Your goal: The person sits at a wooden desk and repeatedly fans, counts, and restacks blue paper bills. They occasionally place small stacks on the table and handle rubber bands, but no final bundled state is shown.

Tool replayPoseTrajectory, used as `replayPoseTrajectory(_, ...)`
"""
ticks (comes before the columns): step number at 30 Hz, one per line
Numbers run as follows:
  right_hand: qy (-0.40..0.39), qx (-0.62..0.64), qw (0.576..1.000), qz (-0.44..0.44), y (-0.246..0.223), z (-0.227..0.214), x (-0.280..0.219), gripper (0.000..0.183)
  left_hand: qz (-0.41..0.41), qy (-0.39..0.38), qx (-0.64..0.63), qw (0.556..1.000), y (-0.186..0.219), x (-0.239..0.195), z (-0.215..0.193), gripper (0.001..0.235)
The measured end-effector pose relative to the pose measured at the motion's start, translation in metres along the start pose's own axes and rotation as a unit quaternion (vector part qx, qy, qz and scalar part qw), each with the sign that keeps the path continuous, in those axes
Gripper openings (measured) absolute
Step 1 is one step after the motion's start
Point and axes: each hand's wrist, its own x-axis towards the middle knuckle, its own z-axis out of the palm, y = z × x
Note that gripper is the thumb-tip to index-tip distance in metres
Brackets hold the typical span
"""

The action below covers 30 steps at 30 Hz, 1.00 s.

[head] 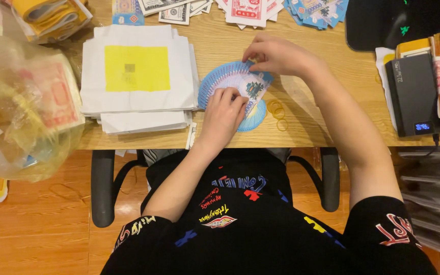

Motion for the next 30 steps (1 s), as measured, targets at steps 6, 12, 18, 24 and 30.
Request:
replayPoseTrajectory(6,0.028,-0.022,0.998,-0.047,-0.002,-0.003,-0.006,0.022,0.001,0.0,0.003,1.0,0.0,0.0,-0.001,0.012)
replayPoseTrajectory(12,0.024,-0.026,0.999,0.013,-0.029,-0.012,-0.013,0.022,-0.009,-0.016,-0.004,1.0,0.002,0.0,-0.002,0.015)
replayPoseTrajectory(18,0.087,-0.035,0.995,-0.016,-0.006,0.008,-0.01,0.025,-0.002,0.012,0.022,1.0,-0.004,-0.004,0.009,0.008)
replayPoseTrajectory(24,0.092,-0.057,0.994,-0.004,-0.018,0.008,-0.02,0.025,0.0,0.021,0.026,0.999,-0.004,-0.006,0.011,0.008)
replayPoseTrajectory(30,0.098,-0.104,0.99,-0.016,-0.014,0.015,-0.019,0.026,-0.003,0.015,0.024,1.0,-0.005,-0.006,0.011,0.008)
